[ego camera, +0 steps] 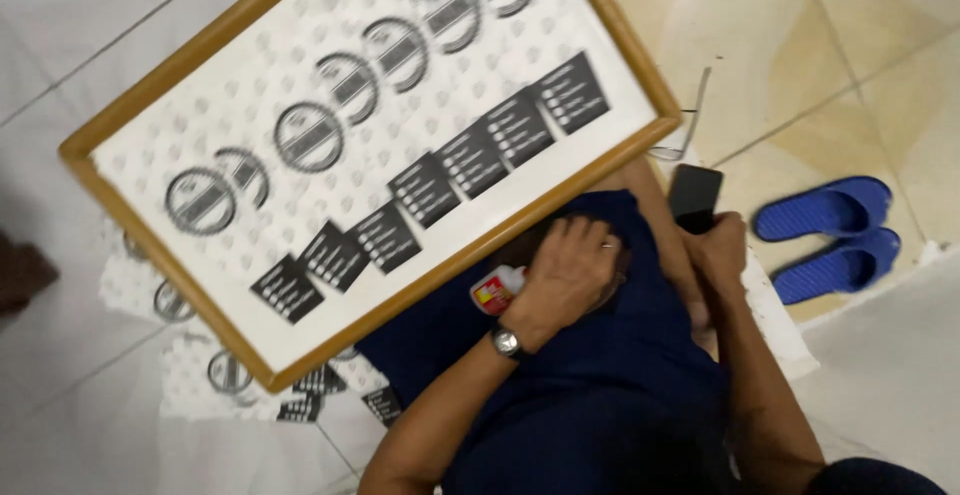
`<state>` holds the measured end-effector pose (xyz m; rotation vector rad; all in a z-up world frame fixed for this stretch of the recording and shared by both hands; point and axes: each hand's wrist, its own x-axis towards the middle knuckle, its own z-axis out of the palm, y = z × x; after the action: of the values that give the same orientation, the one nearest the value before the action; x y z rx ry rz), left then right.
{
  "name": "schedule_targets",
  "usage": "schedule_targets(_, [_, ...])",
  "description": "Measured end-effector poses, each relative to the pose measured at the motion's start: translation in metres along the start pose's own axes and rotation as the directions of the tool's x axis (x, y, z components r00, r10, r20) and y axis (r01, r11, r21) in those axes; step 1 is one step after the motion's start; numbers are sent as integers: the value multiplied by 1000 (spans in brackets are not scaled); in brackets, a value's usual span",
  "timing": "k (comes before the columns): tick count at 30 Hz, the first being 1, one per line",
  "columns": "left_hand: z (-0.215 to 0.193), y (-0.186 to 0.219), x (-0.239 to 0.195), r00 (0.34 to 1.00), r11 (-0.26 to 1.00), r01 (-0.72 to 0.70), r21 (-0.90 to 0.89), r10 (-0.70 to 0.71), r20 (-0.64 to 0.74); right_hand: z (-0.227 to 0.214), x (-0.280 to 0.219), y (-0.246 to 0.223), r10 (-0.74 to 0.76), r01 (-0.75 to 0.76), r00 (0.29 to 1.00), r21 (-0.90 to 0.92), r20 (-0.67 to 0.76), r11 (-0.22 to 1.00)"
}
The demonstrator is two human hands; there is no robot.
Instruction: The person applies glue to small black labels and sticks them onto white sheets printed with 'Shawarma' logos. They smooth each label in place, then gather the completed sheets and fold them into a stack.
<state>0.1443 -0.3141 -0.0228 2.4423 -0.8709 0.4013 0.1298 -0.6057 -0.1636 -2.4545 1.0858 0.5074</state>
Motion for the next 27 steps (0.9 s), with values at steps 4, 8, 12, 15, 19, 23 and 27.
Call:
schedule_targets(4, [16,6,-9,1000,997,-19,80,21,-22,5,10,11,-89,89,996,-35,-15,995])
schedule_targets(8, [27,-1,-23,991,996,-9,93,-4,131,-2,8,8,-331,331,921,-33,-205,943])
schedule_targets(12, [-4,-2,-16,982,982,-31,187,-4,186,-50,-51,-67,-621,796,550,127,-558,592])
schedule_targets(15, [11,-5,-19,985,994,3,109,-21,168,-79,-111,-115,-730,894,437,168,-526,415])
schedule_targets(19, [-11,-9,-16,996,995,9,96,-17,86,-76,-159,-141,-861,960,279,104,-426,260])
schedule_targets(23, [-25,-14,-22,977,963,-10,271,67,-203,-54,-158,-133,-895,933,288,312,-341,182])
schedule_targets(27, [2,-28,-36,970,994,-64,87,82,-227,-59,-172,-132,-907,900,366,328,-208,288])
